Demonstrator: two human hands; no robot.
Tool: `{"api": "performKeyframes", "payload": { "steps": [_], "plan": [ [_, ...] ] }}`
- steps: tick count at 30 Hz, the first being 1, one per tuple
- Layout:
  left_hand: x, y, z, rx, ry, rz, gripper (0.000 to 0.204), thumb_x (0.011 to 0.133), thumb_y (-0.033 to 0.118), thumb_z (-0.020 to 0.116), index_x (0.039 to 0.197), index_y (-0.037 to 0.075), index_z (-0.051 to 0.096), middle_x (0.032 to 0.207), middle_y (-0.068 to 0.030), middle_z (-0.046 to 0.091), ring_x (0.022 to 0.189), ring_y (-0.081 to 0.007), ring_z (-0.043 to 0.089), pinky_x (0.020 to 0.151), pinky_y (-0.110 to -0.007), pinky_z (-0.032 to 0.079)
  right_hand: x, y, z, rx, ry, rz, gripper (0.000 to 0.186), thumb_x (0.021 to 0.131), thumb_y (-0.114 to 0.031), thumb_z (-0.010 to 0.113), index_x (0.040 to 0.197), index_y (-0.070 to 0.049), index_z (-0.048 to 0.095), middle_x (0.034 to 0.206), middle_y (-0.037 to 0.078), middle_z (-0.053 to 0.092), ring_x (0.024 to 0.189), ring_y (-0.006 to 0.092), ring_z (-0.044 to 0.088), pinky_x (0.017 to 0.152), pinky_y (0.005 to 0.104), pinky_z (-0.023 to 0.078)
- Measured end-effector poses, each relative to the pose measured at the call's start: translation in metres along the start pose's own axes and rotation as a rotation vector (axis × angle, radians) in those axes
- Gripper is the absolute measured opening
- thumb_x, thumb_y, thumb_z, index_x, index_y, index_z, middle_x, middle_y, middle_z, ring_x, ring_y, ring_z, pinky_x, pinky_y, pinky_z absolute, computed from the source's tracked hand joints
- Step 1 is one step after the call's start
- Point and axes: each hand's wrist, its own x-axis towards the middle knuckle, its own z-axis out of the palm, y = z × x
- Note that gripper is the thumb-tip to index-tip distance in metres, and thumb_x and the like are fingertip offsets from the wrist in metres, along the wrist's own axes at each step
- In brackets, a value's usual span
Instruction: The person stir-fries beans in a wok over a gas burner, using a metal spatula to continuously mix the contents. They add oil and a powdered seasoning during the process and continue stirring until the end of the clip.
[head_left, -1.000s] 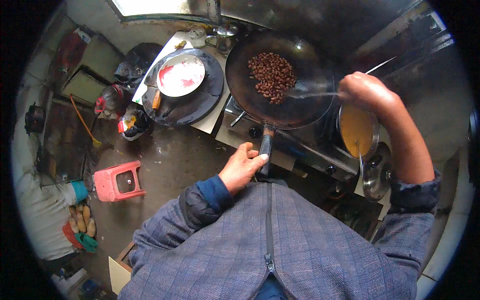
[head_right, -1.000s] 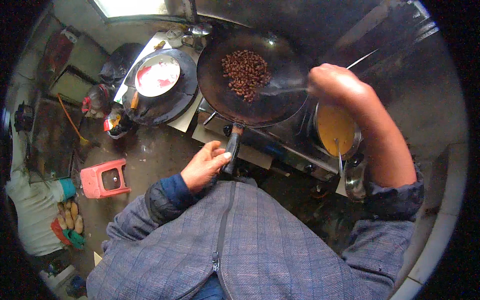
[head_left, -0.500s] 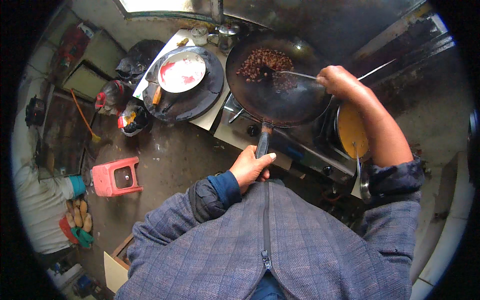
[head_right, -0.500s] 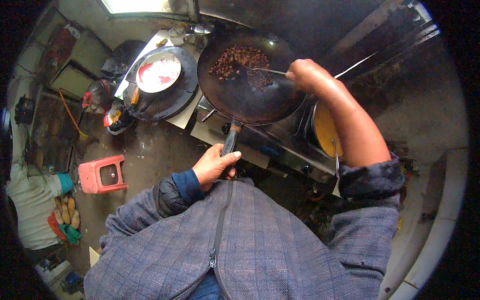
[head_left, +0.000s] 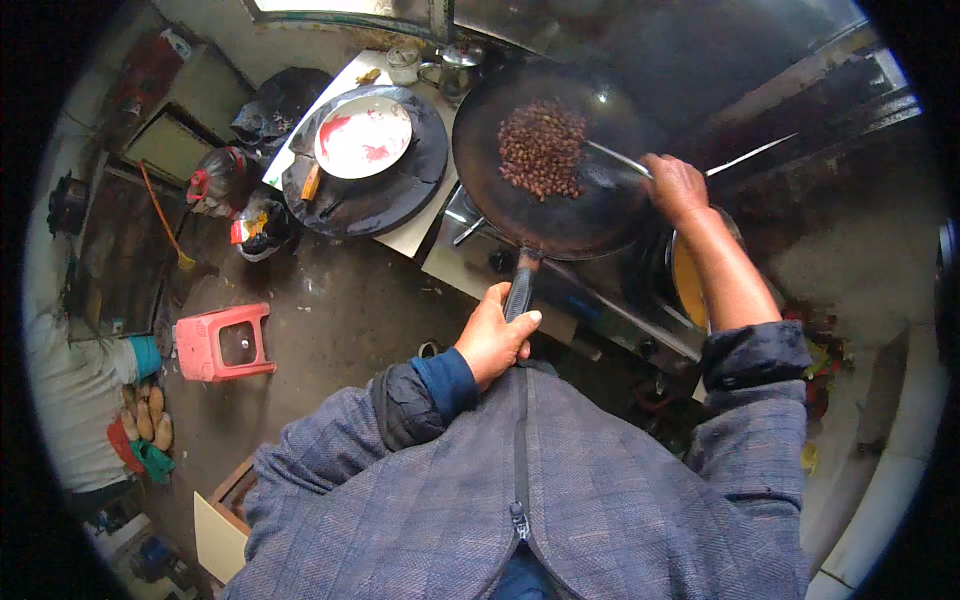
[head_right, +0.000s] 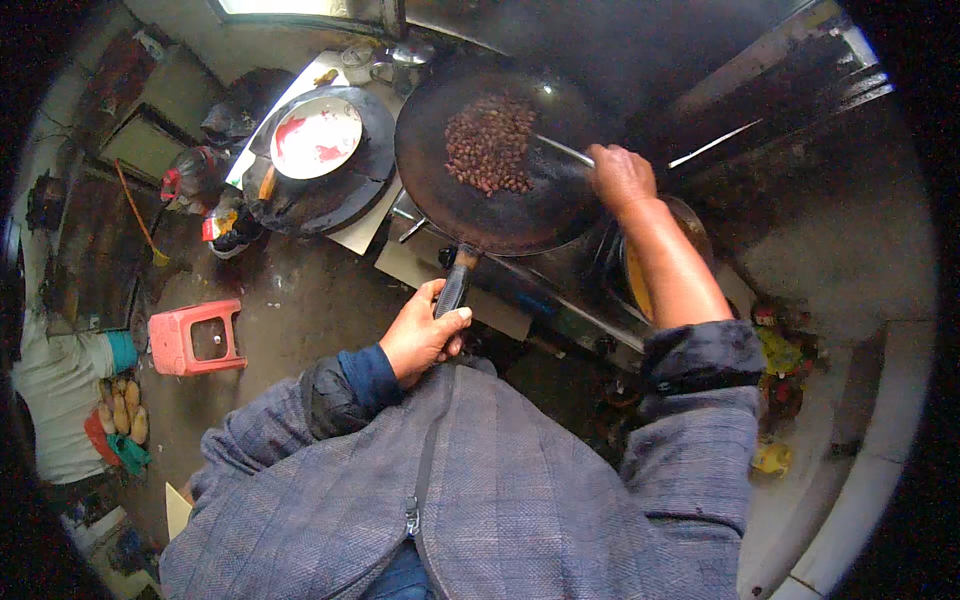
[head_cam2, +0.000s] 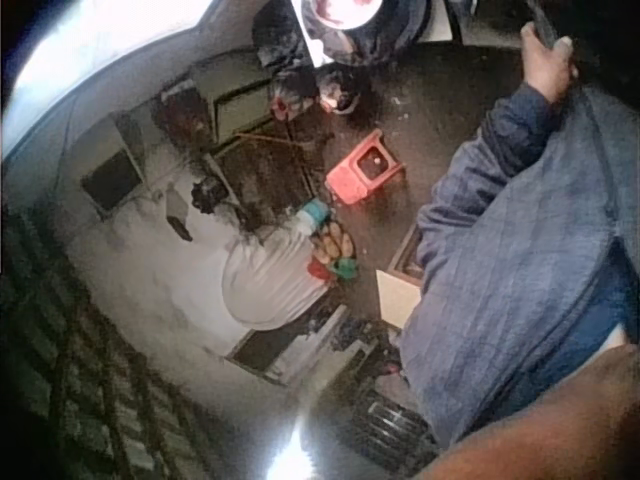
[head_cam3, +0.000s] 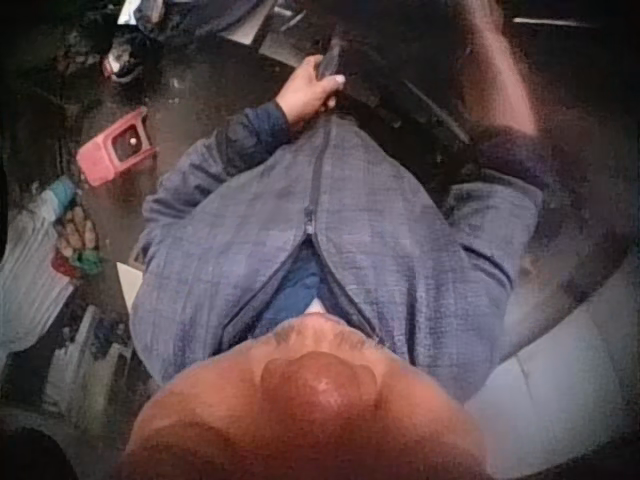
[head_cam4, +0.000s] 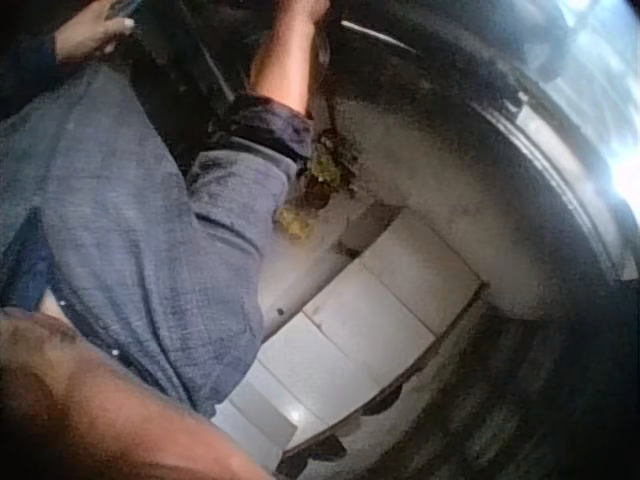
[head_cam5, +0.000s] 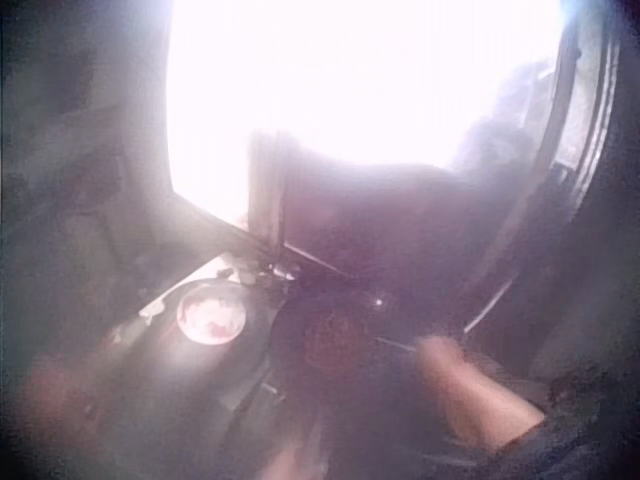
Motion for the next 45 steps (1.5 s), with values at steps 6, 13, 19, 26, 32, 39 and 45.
{"api": "performKeyframes", "payload": {
  "steps": [6, 13, 19, 26, 32, 39, 45],
  "plan": [
    [0.002, 0.0, -0.002, -0.002, -0.009, -0.004, 0.057, 0.103, 0.016, 0.07, 0.145, -0.006, 0.038, 0.09, -0.006, 0.059, 0.062, -0.012, 0.058, 0.056, -0.03, 0.051, -0.003, -0.009, -0.055, -0.148, -0.029, -0.203, 0.019, 0.091, -0.018, 0.071, 0.109, -0.013, 0.073, 0.103, 0.016, 0.073, 0.101, 0.039, 0.072, 0.089, 0.05, 0.058],
    [0.006, -0.004, -0.002, 0.048, -0.025, -0.002, 0.045, 0.105, 0.021, 0.069, 0.134, -0.002, 0.042, 0.095, -0.0048, 0.064, 0.061, -0.0091, 0.058, 0.051, -0.025, 0.046, -0.027, -0.016, -0.157, -0.264, -0.561, -0.177, 0.014, 0.087, -0.018, 0.075, 0.098, -0.013, 0.082, 0.099, 0.016, 0.079, 0.1, 0.0363, 0.077, 0.088, 0.0483, 0.061],
    [0.005, -0.008, -0.002, 0.043, 0.002, 0.008, 0.049, 0.105, 0.022, 0.068, 0.138, -0.001, 0.04, 0.098, -0.0055, 0.064, 0.06, -0.0097, 0.058, 0.05, -0.025, 0.045, -0.014, -0.068, -0.069, -0.021, -0.384, -0.188, 0.021, 0.099, -0.023, 0.065, 0.106, -0.008, 0.077, 0.098, 0.021, 0.076, 0.1, 0.0421, 0.074, 0.088, 0.0516, 0.058],
    [0.005, -0.007, -0.003, 0.039, -0.008, 0.02, 0.06, 0.105, 0.019, 0.068, 0.151, 0.0, 0.033, 0.098, -0.0064, 0.063, 0.061, -0.0107, 0.058, 0.052, -0.027, 0.046, 0.005, -0.018, -0.108, 0.002, -0.41, -0.057, 0.023, 0.093, -0.021, 0.066, 0.104, -0.008, 0.081, 0.106, 0.021, 0.078, 0.107, 0.0392, 0.075, 0.09, 0.0496, 0.059],
    [0.005, -0.007, -0.003, -0.001, -0.035, 0.052, 0.072, 0.105, 0.011, 0.065, 0.163, 0.002, 0.023, 0.097, -0.0074, 0.062, 0.062, -0.012, 0.056, 0.056, -0.028, 0.049, -0.022, 0.013, -0.137, -0.263, -0.518, -0.07, 0.018, 0.087, -0.018, 0.073, 0.1, -0.008, 0.082, 0.105, 0.018, 0.079, 0.104, 0.0373, 0.076, 0.09, 0.0491, 0.06],
    [0.002, -0.004, -0.001, 0.023, -0.019, 0.036, 0.077, 0.105, 0.009, 0.064, 0.168, 0.006, 0.02, 0.097, -0.0074, 0.063, 0.06, -0.0117, 0.055, 0.055, -0.028, 0.048, -0.006, -0.023, -0.015, -0.016, -0.057, -0.004, 0.021, 0.091, -0.019, 0.072, 0.11, -0.013, 0.076, 0.105, 0.019, 0.077, 0.102, 0.0402, 0.075, 0.087, 0.0503, 0.06],
    [0.006, -0.008, -0.003, 0.042, -0.023, 0.029, 0.069, 0.105, 0.016, 0.066, 0.16, 0.003, 0.028, 0.097, -0.0068, 0.063, 0.06, -0.0111, 0.056, 0.054, -0.028, 0.048, -0.01, -0.031, -0.076, -0.204, -0.015, -0.279, 0.013, 0.091, -0.016, 0.067, 0.103, -0.012, 0.073, 0.098, 0.018, 0.074, 0.099, 0.0378, 0.074, 0.086, 0.0493, 0.058]
  ]
}}
